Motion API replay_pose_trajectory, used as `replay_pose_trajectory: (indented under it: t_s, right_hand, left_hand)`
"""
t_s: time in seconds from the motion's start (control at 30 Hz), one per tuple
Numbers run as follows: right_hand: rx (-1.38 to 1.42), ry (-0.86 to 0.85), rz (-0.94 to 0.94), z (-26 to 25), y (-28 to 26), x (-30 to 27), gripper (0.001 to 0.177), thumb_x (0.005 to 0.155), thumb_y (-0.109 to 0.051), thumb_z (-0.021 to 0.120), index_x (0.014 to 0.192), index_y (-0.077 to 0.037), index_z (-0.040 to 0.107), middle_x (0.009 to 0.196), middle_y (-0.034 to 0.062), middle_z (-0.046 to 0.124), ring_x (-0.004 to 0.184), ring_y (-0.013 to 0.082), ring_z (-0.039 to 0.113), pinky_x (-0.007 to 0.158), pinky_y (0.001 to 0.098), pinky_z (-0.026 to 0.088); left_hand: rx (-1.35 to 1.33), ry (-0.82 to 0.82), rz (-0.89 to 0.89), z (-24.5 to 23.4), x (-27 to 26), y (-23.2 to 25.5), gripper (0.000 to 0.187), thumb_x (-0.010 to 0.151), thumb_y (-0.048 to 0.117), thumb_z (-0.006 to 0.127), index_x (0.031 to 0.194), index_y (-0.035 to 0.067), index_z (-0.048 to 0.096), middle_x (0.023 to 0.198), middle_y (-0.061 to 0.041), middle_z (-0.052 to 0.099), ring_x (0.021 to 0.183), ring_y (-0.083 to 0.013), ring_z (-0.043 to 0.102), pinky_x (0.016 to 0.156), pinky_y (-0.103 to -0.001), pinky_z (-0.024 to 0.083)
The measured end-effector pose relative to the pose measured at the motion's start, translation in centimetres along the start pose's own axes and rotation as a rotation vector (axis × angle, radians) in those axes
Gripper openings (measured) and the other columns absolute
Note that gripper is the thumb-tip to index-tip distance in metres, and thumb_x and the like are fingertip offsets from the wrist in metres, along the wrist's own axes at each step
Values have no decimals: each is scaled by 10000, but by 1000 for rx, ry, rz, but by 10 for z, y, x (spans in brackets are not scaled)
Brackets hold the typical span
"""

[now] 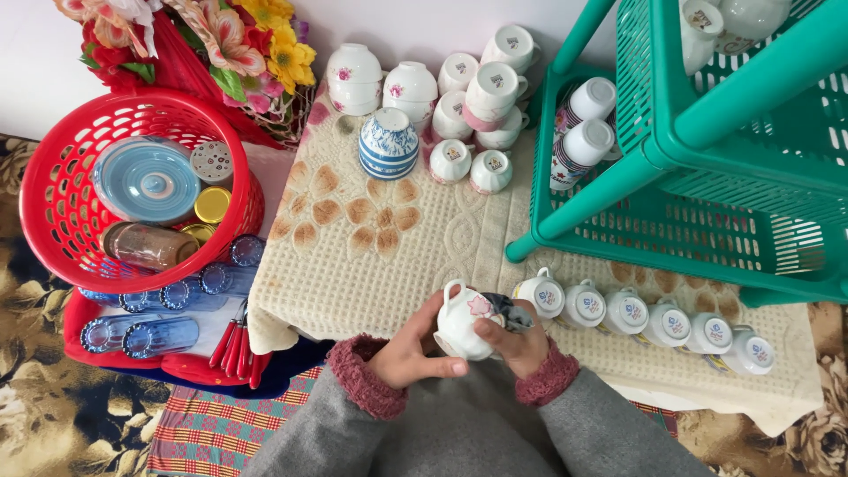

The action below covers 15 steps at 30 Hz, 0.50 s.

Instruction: The person wipes the exterior of small ceramic cups with a gray cloth, handling them one at a time. After wiping, the person places the cups into a green plastic rack.

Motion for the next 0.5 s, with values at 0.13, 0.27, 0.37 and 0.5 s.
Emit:
replay_pose_trajectory:
  t_s: [0.13,0.27,0.37,0.5]
  right_hand:
    - [2,149,105,-11,-19,-3,359,915,-304,759,782,28,746,695,134,723,824,176,647,785,406,575]
    - [-185,433,217,-33,-62,8,321,992,-366,681,980,-50,736,895,185,766,959,279,725,853,430,567]
    - [-227,348,56,-35,-108,17,292,984,-32,566,1274,-10,593,1216,316,669,1255,514,556,1062,615,454]
    - [-154,-8,-154,3,-142,10,399,865,49,611,1230,-85,702,1308,209,687,1261,434,604,1065,615,428]
  left_hand:
    - [24,154,63,16,8,2,840,603,53,988,1303,4,528,1232,-136,627,1114,-170,545,952,-390,538]
    - [377,420,9,44,15,41,672,515,208,1043,940,29,555,1049,-125,684,883,-224,630,754,-405,601]
    - [522,580,-159,35,9,19,656,508,245,1030,920,38,564,777,-133,646,763,-244,639,692,-369,581]
    - [659,723,-255,37,13,24,585,545,267,974,878,31,556,687,-160,614,687,-318,683,640,-407,538]
Point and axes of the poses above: each hand's wrist, its own x-axis towards the middle knuckle, its own z-axis out of the palm, y = z × x, the point moved 3 cm from there along x, towards the middle knuckle
